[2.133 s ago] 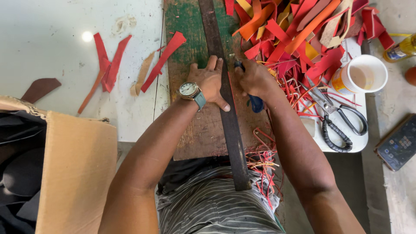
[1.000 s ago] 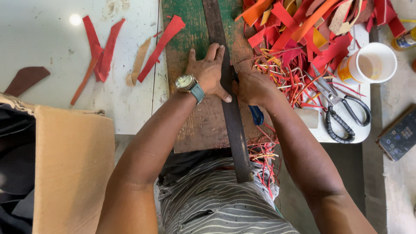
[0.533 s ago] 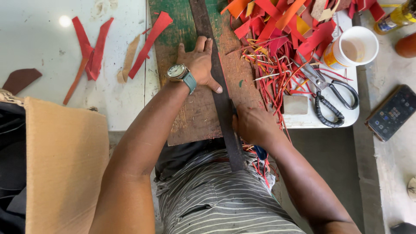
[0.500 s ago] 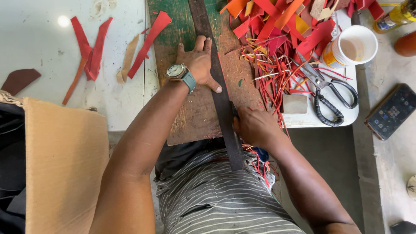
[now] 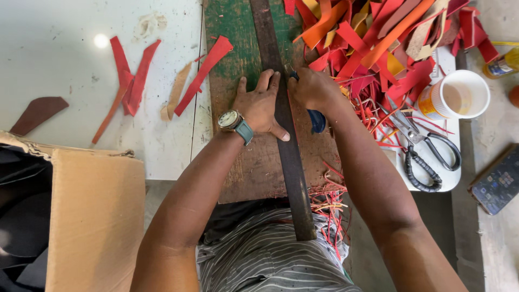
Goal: The person uses a metal ruler and a utility knife to cut red and orange leather strips into smaller pieces on a wooden board. The person repeatedly aligns the ruler, cuts the leather, and places the cut pieces aside.
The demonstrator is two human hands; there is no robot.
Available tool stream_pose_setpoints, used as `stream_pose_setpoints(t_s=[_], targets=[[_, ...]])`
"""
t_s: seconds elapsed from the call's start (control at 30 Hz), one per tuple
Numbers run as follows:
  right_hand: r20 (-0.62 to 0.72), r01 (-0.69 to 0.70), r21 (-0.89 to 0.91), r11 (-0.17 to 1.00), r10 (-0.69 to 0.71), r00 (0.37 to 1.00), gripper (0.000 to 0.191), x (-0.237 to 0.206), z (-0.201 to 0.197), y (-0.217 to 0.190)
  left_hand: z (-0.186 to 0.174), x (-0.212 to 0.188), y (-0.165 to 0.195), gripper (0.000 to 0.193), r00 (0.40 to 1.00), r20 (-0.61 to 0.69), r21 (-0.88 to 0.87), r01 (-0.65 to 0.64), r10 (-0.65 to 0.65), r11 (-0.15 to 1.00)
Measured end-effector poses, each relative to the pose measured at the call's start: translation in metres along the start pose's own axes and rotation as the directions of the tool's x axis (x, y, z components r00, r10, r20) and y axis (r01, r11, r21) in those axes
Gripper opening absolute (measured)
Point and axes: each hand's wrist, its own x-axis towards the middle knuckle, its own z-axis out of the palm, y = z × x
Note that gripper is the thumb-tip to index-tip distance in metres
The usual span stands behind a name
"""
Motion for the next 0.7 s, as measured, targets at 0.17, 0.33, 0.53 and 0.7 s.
stream_pose_setpoints(t_s=[0.17, 0.33, 0.53, 0.7], targets=[[0.115, 0.017, -0.065, 0.998, -0.01, 0.993, 0.038, -0.001, -0.005, -0.01, -0.001, 0.0, 0.0, 0.16, 1.0, 0.022, -0.004, -0.012, 0.012, 1.0], [0.197, -0.027, -0.117, 0.993, 0.05, 0.979, 0.045, 0.0, -0.001, -0.015, -0.005, -0.002, 0.003, 0.159, 0.999, 0.044, -0.003, 0.015, -0.015, 1.0], [0.19, 0.172, -0.186, 0.967, -0.137, 0.972, 0.041, -0.011, 0.007, -0.01, -0.009, -0.003, 0.007, 0.161, 0.997, 0.067, 0.037, 0.046, -0.049, 0.998], [0.351, -0.028, -0.192, 0.981, 0.095, 0.931, 0.041, -0.071, -0.001, -0.022, -0.006, -0.002, 0.008, 0.164, 0.998, 0.023, 0.065, 0.048, -0.05, 0.997]])
